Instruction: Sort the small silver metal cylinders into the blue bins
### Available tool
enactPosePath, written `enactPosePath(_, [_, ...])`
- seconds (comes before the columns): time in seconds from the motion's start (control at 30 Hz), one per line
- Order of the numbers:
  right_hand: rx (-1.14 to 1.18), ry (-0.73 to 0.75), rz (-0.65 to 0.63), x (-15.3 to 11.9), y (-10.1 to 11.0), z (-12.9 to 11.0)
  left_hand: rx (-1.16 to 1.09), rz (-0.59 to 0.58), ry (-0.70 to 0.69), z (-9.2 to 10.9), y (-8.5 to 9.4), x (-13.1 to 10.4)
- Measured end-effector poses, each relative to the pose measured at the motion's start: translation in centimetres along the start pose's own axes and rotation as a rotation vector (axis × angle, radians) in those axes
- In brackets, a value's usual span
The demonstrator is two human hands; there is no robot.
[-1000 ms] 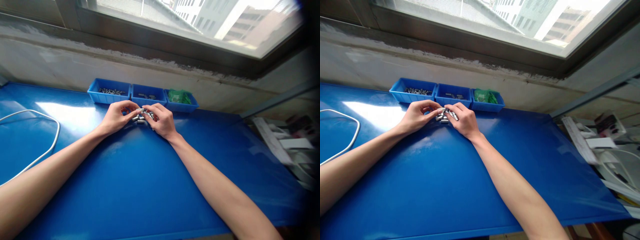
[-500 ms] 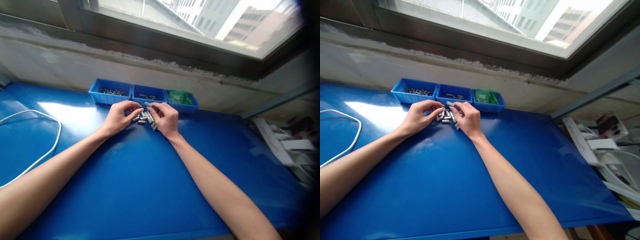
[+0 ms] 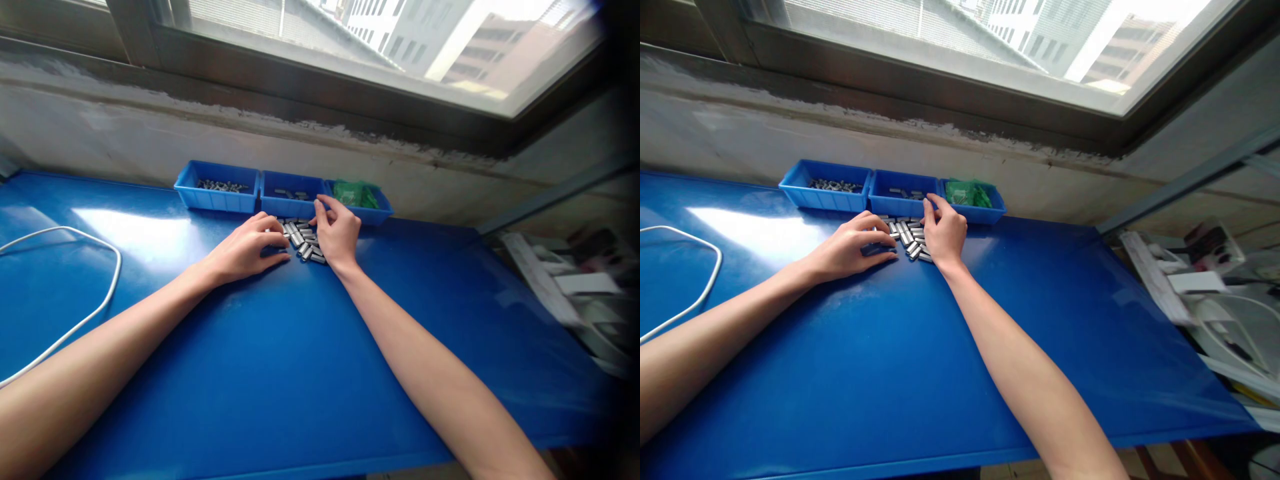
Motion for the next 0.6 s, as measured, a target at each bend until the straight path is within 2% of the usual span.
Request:
enactPosePath(0.13, [0.041, 0.039, -0.025, -0.3, 0.0, -0.8, 0.059, 0.018, 0.032, -0.3, 0.2, -0.1])
enactPosePath(0.37, [0.024, 0.187, -0.129, -1.4, -0.5, -2.7, 0.078, -0.038, 0.079, -0.9, -0.4, -0.2])
enactPosePath(0.6, [0.037, 0.187, -0.151, -1.5, -0.7, -2.9, 0.065, -0.026, 0.052, -0.8, -0.3, -0.1])
Point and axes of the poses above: each hand's wrist, its own x-axis towards the middle knuckle, its own y-axis out of the back of the hand, z = x × y, the point moved 8 cm from there along x, towards the middle knuckle, and after that the axes turned 10 degrees about -y, right-handed, at the moved point
